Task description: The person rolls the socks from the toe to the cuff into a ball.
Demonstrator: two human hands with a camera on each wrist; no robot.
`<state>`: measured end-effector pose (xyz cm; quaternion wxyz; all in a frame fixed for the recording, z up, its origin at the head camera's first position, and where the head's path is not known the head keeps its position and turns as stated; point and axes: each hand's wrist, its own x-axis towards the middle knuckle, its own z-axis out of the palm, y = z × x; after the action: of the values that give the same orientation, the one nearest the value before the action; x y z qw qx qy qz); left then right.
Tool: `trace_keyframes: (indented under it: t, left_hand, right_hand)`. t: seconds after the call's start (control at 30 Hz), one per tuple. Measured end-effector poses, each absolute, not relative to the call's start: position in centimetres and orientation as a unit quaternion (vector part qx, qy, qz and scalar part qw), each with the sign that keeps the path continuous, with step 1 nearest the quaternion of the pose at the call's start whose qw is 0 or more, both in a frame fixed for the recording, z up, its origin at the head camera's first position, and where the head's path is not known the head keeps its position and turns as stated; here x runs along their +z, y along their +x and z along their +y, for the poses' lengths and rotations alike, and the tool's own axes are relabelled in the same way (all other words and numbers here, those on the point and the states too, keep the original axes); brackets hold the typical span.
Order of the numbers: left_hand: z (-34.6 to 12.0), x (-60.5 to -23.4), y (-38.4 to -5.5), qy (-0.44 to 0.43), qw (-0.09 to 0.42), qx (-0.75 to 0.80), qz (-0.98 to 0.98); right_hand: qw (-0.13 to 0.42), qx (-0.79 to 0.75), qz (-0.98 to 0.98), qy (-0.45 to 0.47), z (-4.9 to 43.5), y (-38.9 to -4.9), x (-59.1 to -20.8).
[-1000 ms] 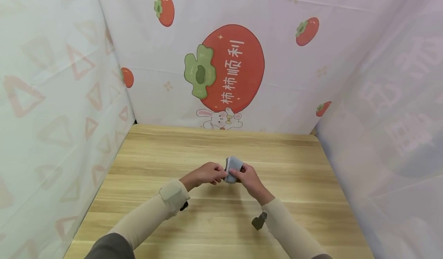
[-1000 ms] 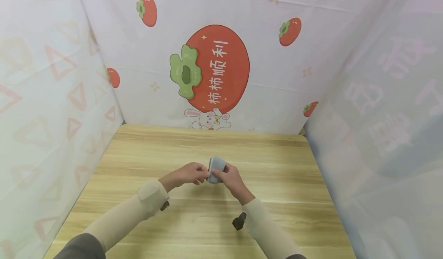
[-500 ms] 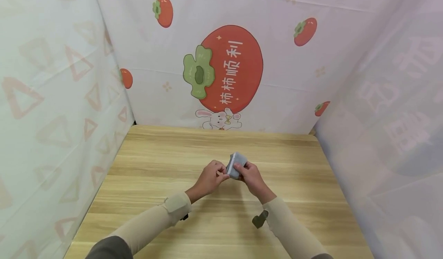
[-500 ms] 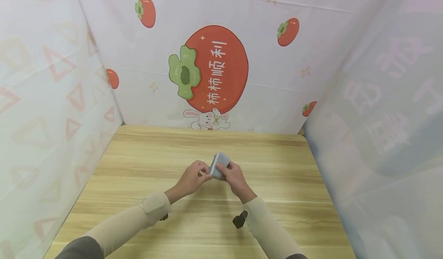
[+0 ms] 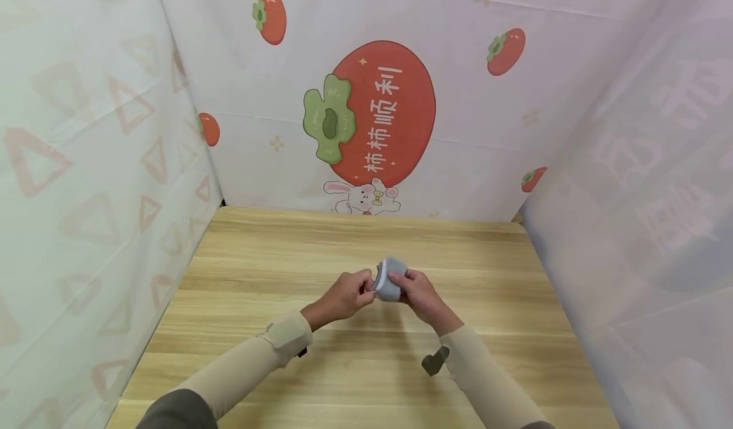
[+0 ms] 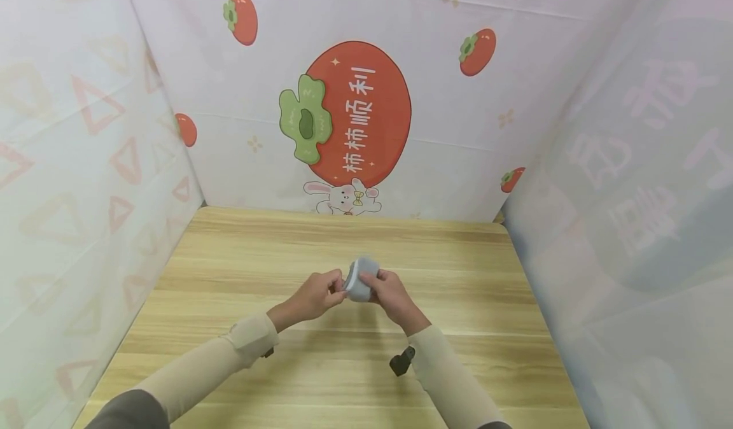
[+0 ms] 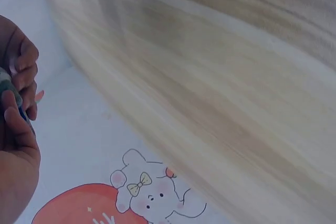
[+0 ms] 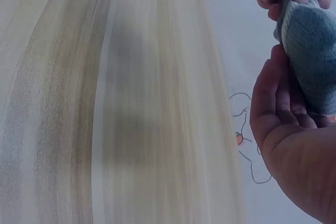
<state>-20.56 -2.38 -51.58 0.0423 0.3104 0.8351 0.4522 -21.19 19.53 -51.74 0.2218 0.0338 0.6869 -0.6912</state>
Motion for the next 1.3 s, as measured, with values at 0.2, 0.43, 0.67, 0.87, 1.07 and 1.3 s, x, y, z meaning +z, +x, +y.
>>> trace_keyframes:
  t: [0.2, 0.43, 0.67, 0.87, 1.07, 1.3]
  left_hand:
    - [-3.0, -51.2, -21.0, 0.375, 0.078, 0.418, 0.824]
    - [-3.4, -51.2, -21.4, 0.394, 0.121, 0.409, 0.814]
    - [-2.9, -52.0, -21.0, 0.259, 0.154, 0.472, 0.829]
    - [-2.6, -52.6, -21.1, 0.147, 0.234, 0.581, 0.765]
    - [-2.5, -52.4, -21.0, 0.108, 0.254, 0.605, 0.747]
    - [-2.7, -52.9, -20.7, 0.076, 0.273, 0.61, 0.74]
  right_hand:
    - [0.259, -0.66, 0.706, -0.004, 20.1, -21.2, -51.8]
    - [0.282, -0.659, 0.697, -0.012, 20.2, -21.0, -52.0]
    - [0.243, -0.669, 0.703, -0.014, 19.0, -21.1, -52.0]
    - [0.244, -0.674, 0.697, -0.024, 18.7, -21.1, -51.8]
    - [0.261, -0.662, 0.701, -0.042, 18.6, -21.0, -52.0]
    - [0.261, -0.643, 0.718, -0.045, 18.9, -21.2, -52.3]
